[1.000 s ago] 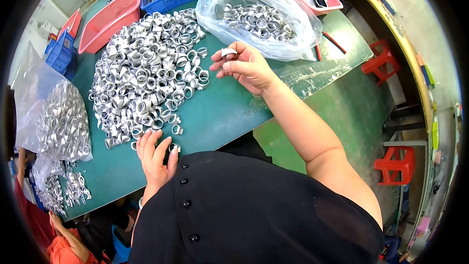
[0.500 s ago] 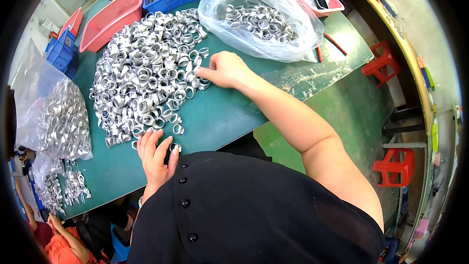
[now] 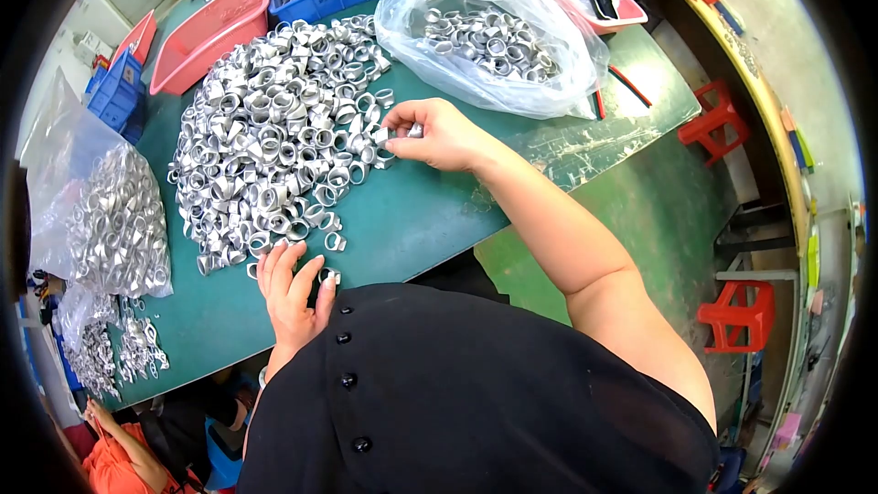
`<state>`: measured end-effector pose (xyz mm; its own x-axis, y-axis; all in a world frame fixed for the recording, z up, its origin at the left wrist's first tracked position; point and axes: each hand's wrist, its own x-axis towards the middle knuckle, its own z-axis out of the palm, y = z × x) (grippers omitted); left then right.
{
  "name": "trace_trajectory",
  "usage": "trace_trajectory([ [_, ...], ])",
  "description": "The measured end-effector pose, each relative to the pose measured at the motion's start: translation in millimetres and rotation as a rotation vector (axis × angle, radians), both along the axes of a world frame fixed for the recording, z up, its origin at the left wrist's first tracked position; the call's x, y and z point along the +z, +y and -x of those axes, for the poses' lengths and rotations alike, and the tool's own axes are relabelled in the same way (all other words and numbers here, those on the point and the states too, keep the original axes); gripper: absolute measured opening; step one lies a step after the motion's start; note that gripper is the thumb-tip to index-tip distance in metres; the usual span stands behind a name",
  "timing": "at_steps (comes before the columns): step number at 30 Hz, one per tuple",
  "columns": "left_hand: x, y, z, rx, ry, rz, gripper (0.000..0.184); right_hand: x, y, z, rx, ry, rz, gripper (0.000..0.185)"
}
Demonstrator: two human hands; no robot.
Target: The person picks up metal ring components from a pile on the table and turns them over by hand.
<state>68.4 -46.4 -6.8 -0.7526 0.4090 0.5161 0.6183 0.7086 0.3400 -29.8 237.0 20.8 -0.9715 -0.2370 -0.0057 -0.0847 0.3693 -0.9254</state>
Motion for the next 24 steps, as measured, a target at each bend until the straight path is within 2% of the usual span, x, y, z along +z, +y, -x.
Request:
trace_trajectory([
  [5,1,1,0,-0.002,-0.003,0.005,0.028,6,1,-15,0.063,0.207,0.076,0.023],
  [8,1,1,0,-0.004,-0.004,0.002,0.027,9,3,-19,0.051,0.166,0.183,0.023],
  [10,1,0,0,-0.004,-0.007,-0.003,0.028,-1,7,-16,0.029,-0.144,0.774,0.024],
  [11,1,0,-1,-0.003,-0.009,-0.003,0.026,-2,9,-14,0.055,-0.166,0.990,0.024],
  [14,2,1,-1,-0.007,-0.012,-0.005,0.024,5,6,-14,-0.068,-0.262,1.006,0.018],
  [17,2,1,-1,-0.007,-0.012,-0.007,0.024,0,3,-6,-0.194,-0.346,0.440,0.013],
  [20,1,1,-1,-0.004,-0.010,-0.007,0.024,-4,-3,-2,0.023,0.179,-0.318,0.030],
  [21,1,1,-1,-0.005,-0.010,-0.007,0.024,-2,-5,0,0.057,0.143,-0.432,0.034],
  [24,1,0,0,-0.007,-0.009,-0.009,0.024,-2,-9,5,0.146,0.107,-0.534,0.035],
])
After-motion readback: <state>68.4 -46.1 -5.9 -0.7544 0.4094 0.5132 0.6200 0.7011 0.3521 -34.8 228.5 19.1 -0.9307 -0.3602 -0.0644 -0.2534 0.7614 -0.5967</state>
